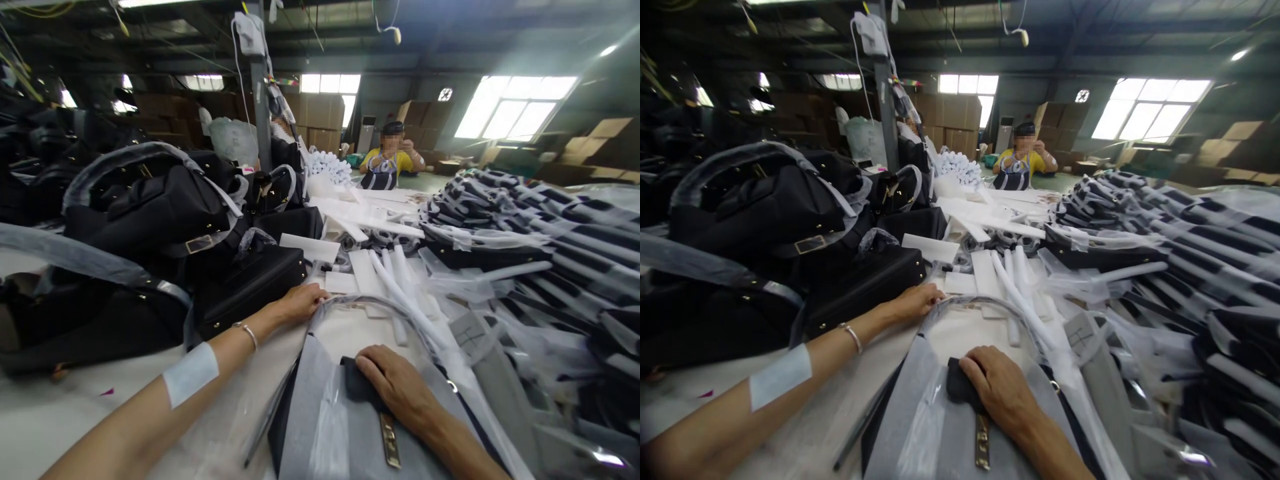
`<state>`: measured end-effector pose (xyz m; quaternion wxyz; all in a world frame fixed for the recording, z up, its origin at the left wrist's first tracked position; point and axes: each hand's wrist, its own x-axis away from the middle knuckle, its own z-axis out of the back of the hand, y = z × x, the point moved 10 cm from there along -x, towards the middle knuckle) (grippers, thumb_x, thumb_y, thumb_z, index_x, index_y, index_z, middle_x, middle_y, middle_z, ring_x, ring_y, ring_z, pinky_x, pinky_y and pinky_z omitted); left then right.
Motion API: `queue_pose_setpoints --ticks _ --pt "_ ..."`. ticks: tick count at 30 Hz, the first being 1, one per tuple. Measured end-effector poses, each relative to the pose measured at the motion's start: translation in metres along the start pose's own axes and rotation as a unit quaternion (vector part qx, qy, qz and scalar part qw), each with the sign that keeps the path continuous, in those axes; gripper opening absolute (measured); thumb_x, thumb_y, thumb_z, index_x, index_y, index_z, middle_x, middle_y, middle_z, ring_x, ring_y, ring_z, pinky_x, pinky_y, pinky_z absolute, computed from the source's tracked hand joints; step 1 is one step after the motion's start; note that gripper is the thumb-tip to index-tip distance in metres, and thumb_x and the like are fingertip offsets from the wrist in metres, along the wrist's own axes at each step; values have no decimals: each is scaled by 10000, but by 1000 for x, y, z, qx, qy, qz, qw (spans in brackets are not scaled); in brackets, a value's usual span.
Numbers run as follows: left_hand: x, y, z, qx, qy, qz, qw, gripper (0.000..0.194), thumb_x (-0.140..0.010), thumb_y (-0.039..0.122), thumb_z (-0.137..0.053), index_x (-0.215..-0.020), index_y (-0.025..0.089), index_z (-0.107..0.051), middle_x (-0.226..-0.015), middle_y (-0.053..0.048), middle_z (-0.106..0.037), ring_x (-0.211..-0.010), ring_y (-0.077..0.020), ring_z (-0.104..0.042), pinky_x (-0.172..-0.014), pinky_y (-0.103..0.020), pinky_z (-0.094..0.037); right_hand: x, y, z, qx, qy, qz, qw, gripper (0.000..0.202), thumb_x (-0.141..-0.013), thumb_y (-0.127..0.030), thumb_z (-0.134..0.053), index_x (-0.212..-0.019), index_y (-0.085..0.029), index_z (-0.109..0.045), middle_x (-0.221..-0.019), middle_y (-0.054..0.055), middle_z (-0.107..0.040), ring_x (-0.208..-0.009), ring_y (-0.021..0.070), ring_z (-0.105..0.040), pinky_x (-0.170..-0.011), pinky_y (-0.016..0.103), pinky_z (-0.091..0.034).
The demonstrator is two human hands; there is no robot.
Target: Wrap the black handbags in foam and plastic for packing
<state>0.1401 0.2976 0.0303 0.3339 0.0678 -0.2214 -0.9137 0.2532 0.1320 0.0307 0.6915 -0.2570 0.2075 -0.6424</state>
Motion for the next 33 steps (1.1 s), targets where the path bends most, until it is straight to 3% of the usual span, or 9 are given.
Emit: queue_pose_setpoints --ticks 3,9,12,14,19,25,27,30,33 --pt "-5 7 -5 -2 -14 -11 1000 245 -883 406 -550 -987 245 -702 -954 -46 -649 -807 -200 -594 -706 -270 -420 1 1 0 -20 13 3 1000 404 -1007 -508 -372 -941 -228 -656 -939 33 -680 -907 205 -601 -838 330 -403" --pt "-29 6 -15 -6 -37 16 999 164 -853 327 -624 -798 178 -666 -797 -52 -639 -756 -191 -595 -725 -303 -446 -1 7 -4 -26 3 -1 1000 395 -1004 -505 -379 -937 -233 -657 -948 32 -684 -914 210 -600 -829 326 -396" --pt "-33 7 -13 3 -29 19 999 217 -876 362 -651 -827 151 -637 -830 -28 -634 -774 -164 -595 -771 -339 -492 -1 6 -5 -21 5 0 1000 391 -1004 -492 -380 -936 -230 -662 -943 33 -687 -911 212 -603 -828 329 -398" --pt "-30 4 0 17 5 29 999 239 -902 381 -634 -892 142 -627 -894 -26 -637 -811 -160 -605 -794 -361 -512 -1 5 -5 -19 10 4 1000 389 -1006 -483 -378 -937 -229 -665 -947 32 -688 -918 213 -605 -832 330 -401" --pt "-13 -3 54 93 122 41 987 243 -962 363 -525 -902 141 -605 -869 -24 -630 -803 -155 -610 -778 -339 -510 -1 -1 1 -7 31 20 999 384 -1007 -458 -379 -937 -222 -673 -958 46 -688 -926 218 -605 -847 338 -411" --pt "6 8 89 145 163 13 976 312 -947 355 -368 -934 140 -594 -673 -4 -607 -656 -147 -605 -652 -246 -470 -4 -6 10 11 52 39 998 342 -992 -430 -402 -968 -226 -676 -1000 60 -690 -975 224 -606 -899 336 -408" --pt "11 10 89 124 156 10 980 282 -915 344 -420 -919 148 -624 -722 -21 -644 -689 -157 -613 -658 -245 -458 -5 -4 3 30 24 28 999 389 -998 -440 -366 -903 -225 -676 -942 59 -695 -926 227 -616 -859 337 -415" --pt "16 8 73 67 110 12 992 158 -778 220 -599 -906 180 -684 -848 -30 -689 -798 -184 -636 -720 -257 -458 -5 -3 -2 40 5 8 999 453 -1003 -461 -321 -798 -223 -648 -847 50 -692 -838 217 -623 -778 319 -420" --pt "22 4 46 9 58 20 998 345 -678 98 -665 -993 231 -708 -952 -28 -692 -912 -220 -647 -787 -284 -468 -5 -3 -2 41 6 -1 999 469 -999 -476 -316 -747 -223 -620 -808 43 -687 -804 209 -622 -742 308 -414"
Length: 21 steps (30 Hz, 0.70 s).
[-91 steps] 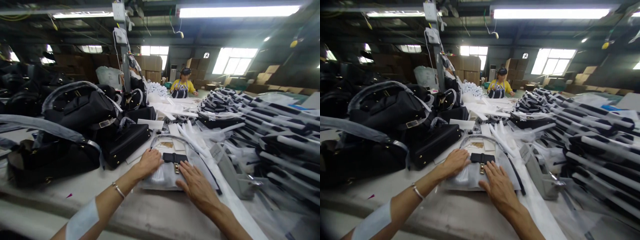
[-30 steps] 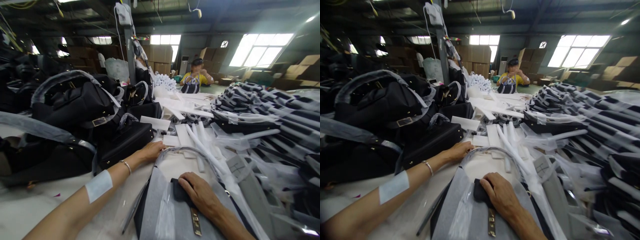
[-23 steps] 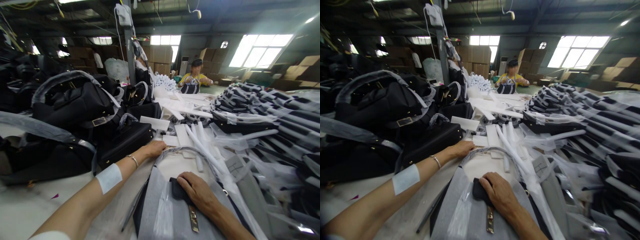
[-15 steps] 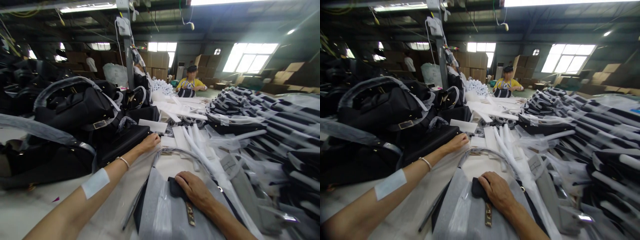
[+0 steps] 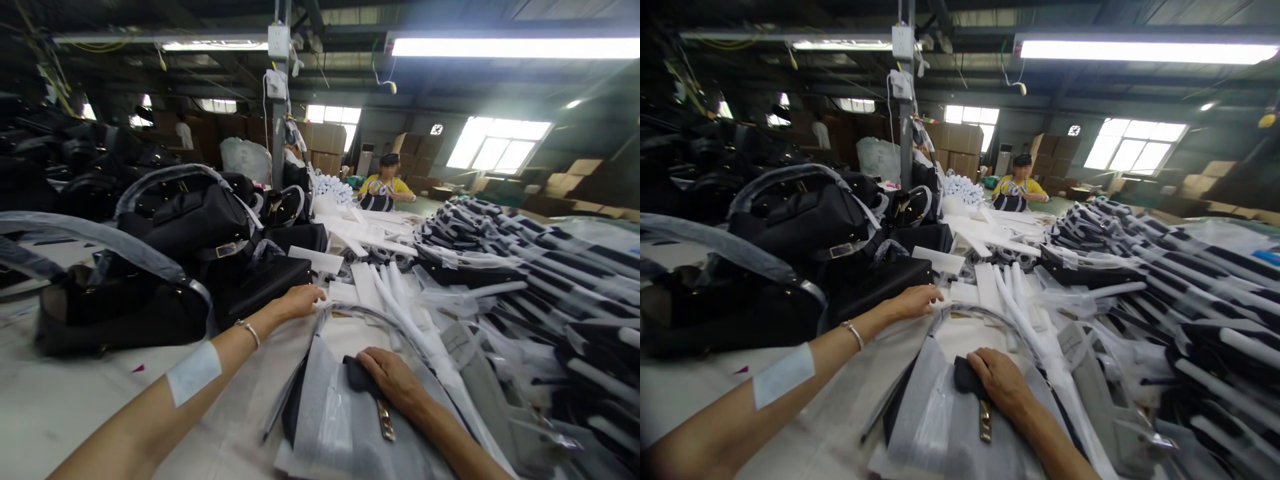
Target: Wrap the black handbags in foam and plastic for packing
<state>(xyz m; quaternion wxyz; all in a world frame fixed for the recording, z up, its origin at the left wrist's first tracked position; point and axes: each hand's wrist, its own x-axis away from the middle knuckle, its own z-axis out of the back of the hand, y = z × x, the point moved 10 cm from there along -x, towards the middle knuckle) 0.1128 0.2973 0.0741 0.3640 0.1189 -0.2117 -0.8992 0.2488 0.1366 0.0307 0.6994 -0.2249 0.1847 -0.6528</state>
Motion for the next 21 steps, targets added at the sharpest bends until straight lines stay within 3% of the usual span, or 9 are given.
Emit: queue_pose_setpoints --ticks 2,5,9,15,18,21 --pt "4 -3 -15 -27 -20 5 999 367 -717 99 -669 -1053 247 -695 -1025 -37 -682 -982 -232 -637 -838 -320 -476 0 0 1 -1 3 1 1000 465 -998 -475 -317 -747 -222 -617 -813 42 -687 -810 209 -622 -750 308 -413" --pt "3 -6 -29 -47 -30 22 998 195 -855 216 -648 -1047 192 -670 -1059 -58 -669 -1001 -220 -627 -894 -396 -490 1 0 1 -8 10 7 1000 461 -1000 -471 -319 -753 -222 -619 -818 41 -688 -813 208 -621 -754 308 -419" --pt "-3 -11 -27 -40 -7 56 998 218 -933 363 -599 -950 151 -650 -1004 -53 -667 -958 -194 -631 -904 -418 -505 3 -1 4 -17 22 19 999 444 -1004 -460 -334 -777 -225 -634 -832 39 -692 -826 211 -623 -768 317 -426" --pt "-7 -15 14 40 104 92 990 152 -927 281 -562 -879 150 -619 -876 -32 -646 -849 -172 -616 -837 -360 -491 2 0 3 -30 16 18 999 444 -1004 -466 -342 -821 -219 -662 -866 42 -703 -857 213 -624 -783 318 -431" --pt "-7 -9 39 112 149 77 979 140 -895 238 -499 -810 163 -581 -801 -24 -634 -788 -159 -597 -775 -297 -470 2 -1 3 -29 15 16 999 464 -1002 -481 -333 -821 -208 -662 -866 45 -702 -859 215 -624 -786 322 -432" --pt "-3 2 63 189 169 52 966 170 -882 293 -447 -814 172 -544 -777 -18 -629 -720 -144 -586 -683 -253 -459 4 -1 2 -32 15 15 999 466 -994 -481 -340 -803 -207 -664 -855 52 -703 -850 222 -630 -796 341 -446"
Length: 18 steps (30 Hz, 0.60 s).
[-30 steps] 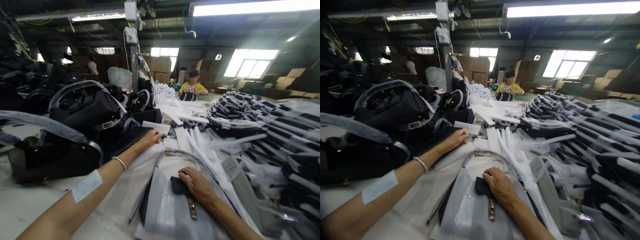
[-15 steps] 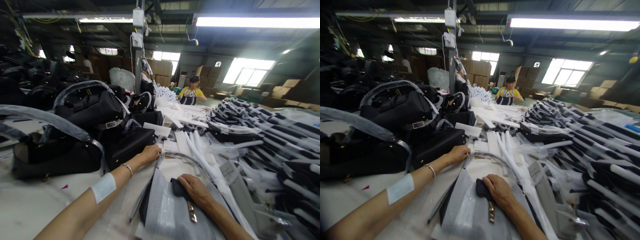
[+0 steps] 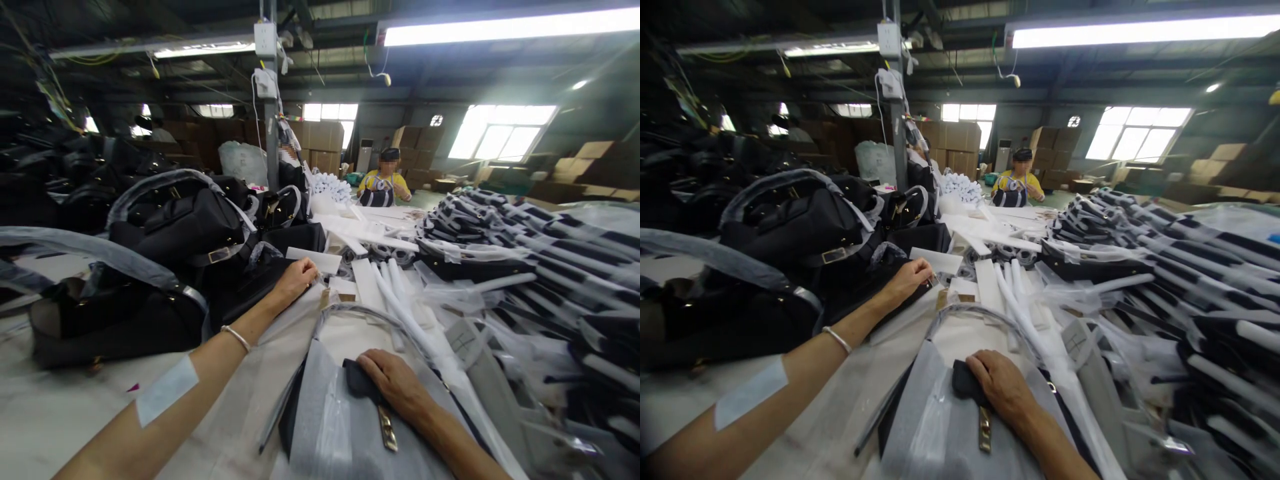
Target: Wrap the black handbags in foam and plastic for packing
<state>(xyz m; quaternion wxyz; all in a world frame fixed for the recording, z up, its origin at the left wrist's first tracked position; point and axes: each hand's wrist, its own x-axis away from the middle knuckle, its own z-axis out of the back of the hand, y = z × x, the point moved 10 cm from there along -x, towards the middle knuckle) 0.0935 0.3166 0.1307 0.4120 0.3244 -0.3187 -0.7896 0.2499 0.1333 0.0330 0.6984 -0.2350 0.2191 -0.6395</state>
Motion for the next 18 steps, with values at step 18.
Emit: queue_pose_setpoints --ticks 18 --pt "75 122 7 222 -63 -77 970 316 -756 371 -716 -962 145 -640 -738 10 -606 -655 -122 -556 -623 -237 -431 -18 -115 59 -506 15 -10 862 375 -756 -517 -768 -788 -167 -637 -708 -12 -640 -519 86 -558 -550 253 -531"
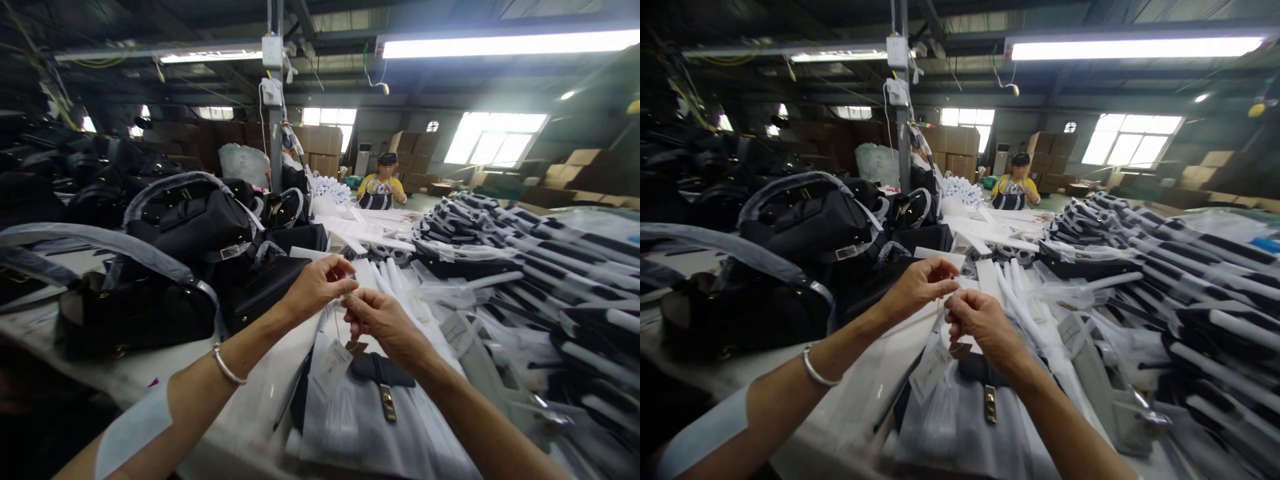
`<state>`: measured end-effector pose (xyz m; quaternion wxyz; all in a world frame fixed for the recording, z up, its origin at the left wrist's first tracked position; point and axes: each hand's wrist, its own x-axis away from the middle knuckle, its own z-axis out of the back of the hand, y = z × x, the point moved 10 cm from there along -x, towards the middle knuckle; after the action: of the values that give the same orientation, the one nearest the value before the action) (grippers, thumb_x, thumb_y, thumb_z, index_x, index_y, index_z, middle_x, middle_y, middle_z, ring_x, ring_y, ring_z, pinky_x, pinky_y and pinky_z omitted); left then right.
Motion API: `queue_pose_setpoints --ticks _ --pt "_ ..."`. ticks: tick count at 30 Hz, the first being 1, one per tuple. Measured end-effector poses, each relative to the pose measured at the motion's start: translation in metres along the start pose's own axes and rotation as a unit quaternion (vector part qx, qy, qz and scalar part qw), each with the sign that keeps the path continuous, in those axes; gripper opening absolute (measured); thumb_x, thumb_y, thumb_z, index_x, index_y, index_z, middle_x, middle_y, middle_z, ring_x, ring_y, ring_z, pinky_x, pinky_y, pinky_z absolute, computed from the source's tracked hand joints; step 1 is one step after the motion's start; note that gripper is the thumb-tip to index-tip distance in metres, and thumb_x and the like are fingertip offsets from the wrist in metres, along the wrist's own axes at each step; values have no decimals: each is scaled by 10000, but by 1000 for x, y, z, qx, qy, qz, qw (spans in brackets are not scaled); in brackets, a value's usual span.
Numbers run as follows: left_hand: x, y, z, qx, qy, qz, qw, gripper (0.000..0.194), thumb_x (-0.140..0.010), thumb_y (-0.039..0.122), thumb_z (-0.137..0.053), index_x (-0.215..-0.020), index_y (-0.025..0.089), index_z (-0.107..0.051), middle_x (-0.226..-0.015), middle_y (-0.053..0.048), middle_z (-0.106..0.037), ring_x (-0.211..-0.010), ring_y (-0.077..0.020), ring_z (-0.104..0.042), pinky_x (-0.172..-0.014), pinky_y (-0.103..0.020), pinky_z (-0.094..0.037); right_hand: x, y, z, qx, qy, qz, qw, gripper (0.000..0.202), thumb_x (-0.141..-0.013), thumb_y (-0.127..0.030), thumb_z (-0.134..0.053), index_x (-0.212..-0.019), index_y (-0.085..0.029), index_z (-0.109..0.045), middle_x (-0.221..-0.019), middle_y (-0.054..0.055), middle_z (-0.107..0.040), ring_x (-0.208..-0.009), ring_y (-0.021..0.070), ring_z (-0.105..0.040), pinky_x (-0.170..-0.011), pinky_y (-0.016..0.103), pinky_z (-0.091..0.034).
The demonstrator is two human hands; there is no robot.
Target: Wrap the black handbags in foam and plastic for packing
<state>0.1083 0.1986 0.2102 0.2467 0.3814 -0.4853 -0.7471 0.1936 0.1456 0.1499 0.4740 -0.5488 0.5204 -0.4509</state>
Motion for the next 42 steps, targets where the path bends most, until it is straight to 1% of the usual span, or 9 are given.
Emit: queue_pose_setpoints --ticks 3,7,11,15,18,25,30,36,42 --pt "12 -19 -20 120 -67 23 990 549 -728 482 -773 -1118 153 -570 -891 -22 -623 -798 -149 -597 -742 -268 -465 4 -1 4 -20 15 14 1000 408 -762 -551 -754 -752 -166 -619 -674 -13 -633 -495 82 -545 -509 229 -494" --pt "38 -45 -65 254 -191 84 944 421 -763 489 -758 -931 144 -586 -857 -27 -618 -798 -151 -608 -797 -295 -471 7 -5 10 -60 20 17 998 416 -766 -574 -734 -828 -174 -639 -639 -19 -609 -465 102 -530 -455 243 -464" --pt "51 -75 -76 241 -170 134 946 403 -756 494 -751 -912 138 -642 -761 -13 -625 -651 -122 -589 -678 -252 -445 8 -7 36 -16 99 29 995 377 -726 -530 -768 -784 -169 -679 -712 29 -640 -584 132 -566 -469 230 -433" --pt "66 -94 -87 233 -188 163 940 371 -849 500 -628 -837 132 -681 -648 3 -601 -620 -106 -569 -657 -222 -418 5 -4 57 -80 142 56 985 250 -745 -452 -754 -761 -214 -676 -938 68 -713 -908 239 -658 -782 371 -550" --pt "73 -100 -91 242 -199 171 934 335 -857 466 -624 -847 137 -685 -648 10 -604 -641 -110 -594 -688 -220 -434 -3 13 59 -132 132 25 982 265 -743 -463 -777 -760 -233 -646 -858 23 -709 -813 213 -674 -844 436 -550" --pt "52 -113 -52 205 -134 182 952 442 -861 567 -599 -853 132 -677 -567 19 -560 -541 -96 -550 -587 -200 -410 -22 35 71 77 134 -24 988 453 -646 -578 -821 -682 -154 -664 -699 59 -702 -594 156 -637 -602 296 -532" --pt "34 -116 -14 149 -89 173 970 469 -837 593 -598 -843 131 -672 -570 38 -509 -486 -72 -487 -502 -178 -376 -24 49 68 127 54 -97 986 401 -606 -504 -855 -736 -161 -692 -601 10 -666 -460 126 -584 -471 259 -486" --pt "32 -123 3 42 -95 181 978 464 -880 563 -524 -850 129 -683 -569 55 -464 -412 -45 -372 -407 -167 -273 -15 74 58 122 -64 -194 971 367 -612 -432 -861 -823 -160 -734 -616 14 -684 -474 131 -611 -480 242 -473" --pt "33 -137 3 9 -104 189 976 405 -905 493 -511 -843 129 -675 -493 71 -416 -422 -60 -363 -435 -173 -265 -20 73 69 62 -23 -154 986 340 -677 -455 -844 -743 -146 -718 -624 10 -657 -488 102 -570 -491 224 -454"
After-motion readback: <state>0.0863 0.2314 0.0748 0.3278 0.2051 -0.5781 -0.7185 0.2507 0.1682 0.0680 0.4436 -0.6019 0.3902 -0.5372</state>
